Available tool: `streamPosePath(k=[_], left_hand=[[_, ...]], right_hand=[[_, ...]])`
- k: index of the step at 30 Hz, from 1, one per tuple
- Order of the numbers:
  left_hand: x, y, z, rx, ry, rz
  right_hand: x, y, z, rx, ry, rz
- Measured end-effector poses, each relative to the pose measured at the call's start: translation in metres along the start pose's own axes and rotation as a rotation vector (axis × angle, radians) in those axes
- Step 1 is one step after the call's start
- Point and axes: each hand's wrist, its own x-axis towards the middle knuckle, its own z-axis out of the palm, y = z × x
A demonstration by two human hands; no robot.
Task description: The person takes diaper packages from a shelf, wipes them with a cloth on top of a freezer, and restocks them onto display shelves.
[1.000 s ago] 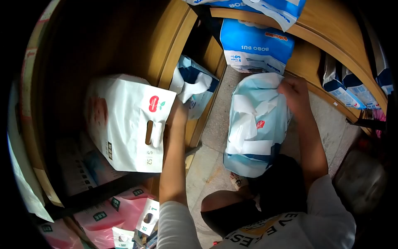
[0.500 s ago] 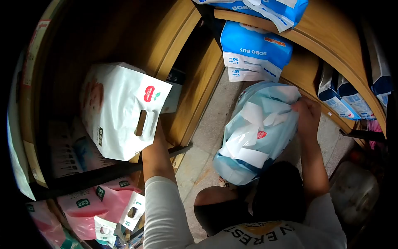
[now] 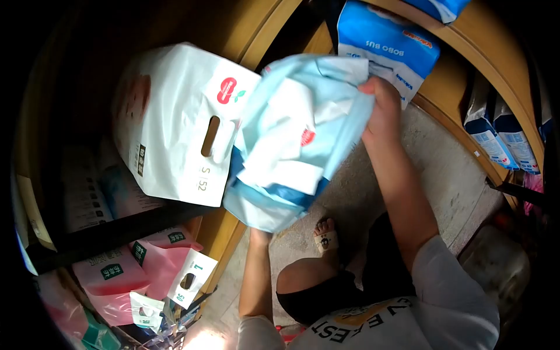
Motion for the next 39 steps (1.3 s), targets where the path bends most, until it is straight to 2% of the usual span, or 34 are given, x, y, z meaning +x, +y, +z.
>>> streamPosePath(k=[1, 2, 3, 5, 6, 7, 8, 9, 11, 13, 14, 15, 17, 18, 20, 21, 23, 25, 27, 29, 31, 32, 35, 37, 38, 39], left_hand=[[-0.015, 0.008, 0.015, -0.738, 0.106, -0.018], [-0.014, 0.008, 0.018, -0.595, 0.173, -0.11], [-0.01, 0.01, 0.023, -0.517, 0.202, -0.098], [0.011, 0.015, 0.03, -0.446, 0.261, -0.143], [0.022, 0.018, 0.03, -0.445, 0.259, -0.141], [0.034, 0.02, 0.031, -0.458, 0.344, -0.129], [0.043, 0.024, 0.033, -0.473, 0.43, -0.127], [0.057, 0.032, 0.034, -0.479, 0.572, -0.141], [0.084, 0.036, 0.023, -0.44, 0.76, -0.263], [0.096, 0.003, -0.016, -0.453, 0.629, -0.072], [0.107, 0.019, -0.027, -0.621, 0.694, -0.129], [0.115, 0.009, -0.045, -0.614, 0.68, -0.213], [0.126, 0.002, -0.064, -0.667, 0.674, -0.283], [0.132, 0.001, -0.069, -0.688, 0.675, -0.282], [0.14, -0.001, -0.074, -0.729, 0.677, -0.275], [0.14, -0.001, -0.075, -0.741, 0.678, -0.265], [0.139, -0.003, -0.076, -0.761, 0.677, -0.251], [0.136, -0.002, -0.077, -0.776, 0.673, -0.239], [0.133, -0.002, -0.078, -0.794, 0.674, -0.225], [0.131, -0.003, -0.082, -0.812, 0.676, -0.2], [0.131, -0.001, -0.084, -0.835, 0.68, -0.17], [0.132, -0.002, -0.083, -0.837, 0.684, -0.163], [0.136, -0.001, -0.079, -0.845, 0.695, -0.141], [0.136, 0.0, -0.075, -0.85, 0.691, -0.134], [0.135, 0.0, -0.075, -0.853, 0.691, -0.128], [0.131, 0.0, -0.074, -0.849, 0.693, -0.13]], right_hand=[[0.009, 0.019, 0.004, 0.073, -0.026, -0.012], [0.018, 0.038, 0.004, 0.147, -0.05, -0.024], [0.027, 0.058, 0.001, 0.146, -0.046, -0.012], [0.047, 0.086, -0.004, -0.147, -0.133, 0.135], [0.051, 0.087, 0.005, -0.298, -0.201, 0.014], [0.056, 0.09, 0.016, -0.452, -0.267, -0.11], [0.062, 0.094, 0.025, -0.578, -0.356, -0.327], [0.056, 0.088, 0.033, -0.673, -0.411, -0.365], [0.045, 0.081, 0.042, -0.595, -0.392, -0.494], [0.036, 0.079, 0.03, -0.416, -0.312, -0.424], [0.033, 0.079, 0.018, -0.275, -0.279, -0.214], [0.031, 0.083, 0.007, -0.276, -0.275, -0.219], [0.031, 0.103, -0.016, -0.545, -0.373, 0.14], [0.035, 0.119, -0.024, -0.546, -0.362, 0.135], [0.049, 0.148, -0.03, -1.009, -0.607, -0.104], [0.057, 0.152, -0.027, -1.011, -0.6, -0.106], [0.07, 0.16, -0.021, -1.065, -0.674, -0.029], [0.075, 0.153, -0.01, -1.097, -0.676, -0.074], [0.075, 0.141, 0.007, -1.092, -0.724, 0.164], [0.075, 0.159, 0.015, -1.167, -0.72, 0.169], [0.077, 0.185, 0.017, -1.2, -0.634, -0.027], [0.08, 0.18, 0.017, -1.206, -0.627, -0.036], [0.076, 0.16, 0.018, -1.118, -0.658, 0.065], [0.078, 0.148, 0.021, -1.143, -0.727, 0.174], [0.081, 0.152, 0.021, -1.144, -0.751, 0.112], [0.077, 0.141, 0.028, -1.261, -0.723, 0.223]])
